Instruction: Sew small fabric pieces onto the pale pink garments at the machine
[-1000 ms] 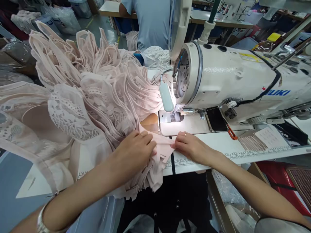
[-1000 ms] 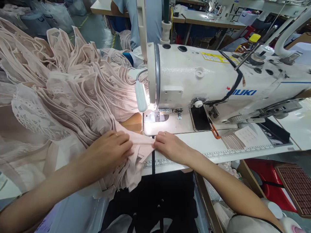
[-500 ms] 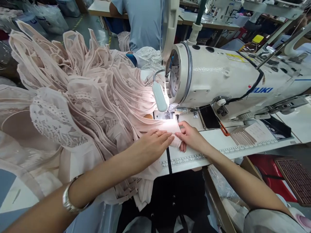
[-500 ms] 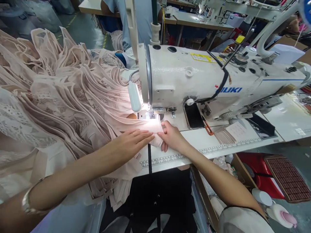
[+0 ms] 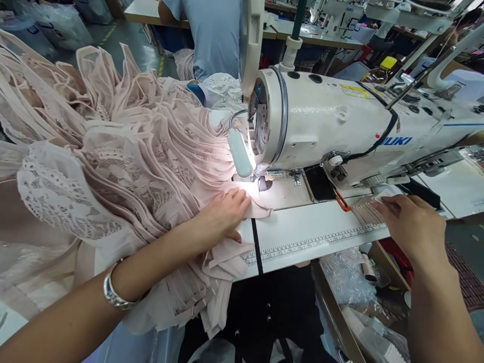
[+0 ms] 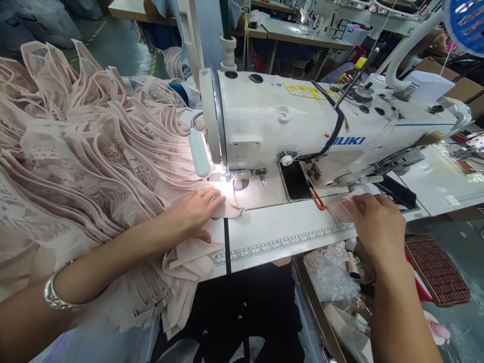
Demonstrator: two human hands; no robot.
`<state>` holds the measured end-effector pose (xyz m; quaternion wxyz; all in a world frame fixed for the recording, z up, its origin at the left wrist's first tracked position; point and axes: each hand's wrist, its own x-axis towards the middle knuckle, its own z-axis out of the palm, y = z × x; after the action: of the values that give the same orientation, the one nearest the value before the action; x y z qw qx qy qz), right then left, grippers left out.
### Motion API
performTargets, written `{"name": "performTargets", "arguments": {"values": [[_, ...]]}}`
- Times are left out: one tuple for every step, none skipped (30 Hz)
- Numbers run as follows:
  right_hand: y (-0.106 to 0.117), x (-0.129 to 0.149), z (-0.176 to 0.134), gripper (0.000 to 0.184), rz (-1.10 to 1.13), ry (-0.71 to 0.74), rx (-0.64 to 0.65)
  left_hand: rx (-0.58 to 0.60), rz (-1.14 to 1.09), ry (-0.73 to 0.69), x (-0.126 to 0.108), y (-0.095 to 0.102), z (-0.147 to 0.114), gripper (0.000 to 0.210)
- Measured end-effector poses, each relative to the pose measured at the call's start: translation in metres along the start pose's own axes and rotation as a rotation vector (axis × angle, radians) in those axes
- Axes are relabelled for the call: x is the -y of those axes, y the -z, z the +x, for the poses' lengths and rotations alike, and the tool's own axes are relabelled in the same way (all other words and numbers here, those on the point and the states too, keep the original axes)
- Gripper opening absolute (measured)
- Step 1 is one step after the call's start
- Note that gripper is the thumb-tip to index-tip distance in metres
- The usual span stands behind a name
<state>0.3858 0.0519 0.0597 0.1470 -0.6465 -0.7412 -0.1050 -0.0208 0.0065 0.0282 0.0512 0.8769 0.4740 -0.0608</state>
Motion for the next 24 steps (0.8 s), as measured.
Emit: {"name": "performTargets", "arguments": {"values": [[0.002,0.002,0.0,0.038,-0.009,0.0,-0.005,0.015,-0.002,0.014,-0.001,-0.003,-0.002,0.096],[0.003,0.003,0.0,0.04,-0.022,0.003,-0.007,0.019,0.003,0.026,-0.003,-0.005,-0.004,0.104],[0.004,0.002,0.001,0.042,-0.037,0.004,-0.004,0.015,0.015,0.027,-0.005,-0.005,-0.006,0.104],[0.004,0.0,0.002,0.043,-0.053,-0.002,-0.002,0.007,0.038,0.02,-0.007,-0.004,-0.008,0.096],[0.004,-0.004,0.004,0.043,-0.065,-0.013,-0.002,-0.002,0.071,0.007,-0.01,-0.001,-0.009,0.083],[0.003,-0.008,0.006,0.042,-0.068,-0.029,-0.009,-0.006,0.114,-0.007,-0.013,0.003,-0.01,0.069],[0.003,-0.012,0.007,0.04,-0.057,-0.046,-0.015,-0.001,0.163,-0.021,-0.016,0.008,-0.011,0.058],[0.003,-0.016,0.009,0.039,-0.035,-0.065,-0.023,0.009,0.212,-0.028,-0.019,0.012,-0.012,0.051],[0.003,-0.017,0.009,0.037,-0.008,-0.084,-0.037,0.02,0.254,-0.029,-0.021,0.015,-0.012,0.046],[0.004,-0.017,0.009,0.036,0.021,-0.103,-0.057,0.028,0.282,-0.037,-0.022,0.017,-0.012,0.041],[0.005,-0.014,0.009,0.035,0.046,-0.117,-0.096,0.028,0.296,-0.057,-0.023,0.017,-0.011,0.038],[0.006,-0.009,0.007,0.033,0.063,-0.119,-0.148,0.014,0.298,-0.084,-0.022,0.016,-0.01,0.037],[0.008,-0.002,0.005,0.032,0.069,-0.109,-0.217,-0.018,0.289,-0.112,-0.02,0.012,-0.009,0.036],[0.009,0.007,0.003,0.032,0.069,-0.089,-0.303,-0.069,0.267,-0.135,-0.016,0.007,-0.007,0.034],[0.009,0.018,0.0,0.034,0.074,-0.054,-0.359,-0.139,0.232,-0.149,-0.012,0.001,-0.005,0.032],[0.007,0.03,-0.002,0.036,0.098,-0.024,-0.408,-0.221,0.186,-0.15,-0.007,-0.006,-0.003,0.029],[0.005,0.044,-0.004,0.036,0.155,-0.003,-0.427,-0.307,0.13,-0.141,-0.003,-0.012,-0.001,0.027],[0.0,0.057,-0.005,0.036,0.271,0.03,-0.333,-0.391,0.069,-0.132,0.001,-0.018,0.001,0.025],[-0.005,0.071,-0.004,0.037,0.449,0.053,-0.285,-0.466,0.012,-0.131,0.005,-0.023,0.002,0.025],[-0.013,0.084,-0.002,0.038,0.626,0.069,-0.171,-0.524,-0.032,-0.147,0.007,-0.026,0.003,0.026],[-0.021,0.095,0.001,0.04,0.737,0.126,-0.017,-0.558,-0.06,-0.179,0.007,-0.028,0.003,0.026],[-0.031,0.105,0.005,0.044,0.805,0.174,0.101,-0.565,-0.07,-0.226,0.007,-0.029,0.003,0.025],[-0.04,0.113,0.01,0.044,0.836,0.215,0.204,-0.547,-0.062,-0.278,0.006,-0.029,0.001,0.023],[-0.05,0.119,0.016,0.039,0.819,0.238,0.29,-0.511,-0.032,-0.322,0.004,-0.028,-0.001,0.023]]}}
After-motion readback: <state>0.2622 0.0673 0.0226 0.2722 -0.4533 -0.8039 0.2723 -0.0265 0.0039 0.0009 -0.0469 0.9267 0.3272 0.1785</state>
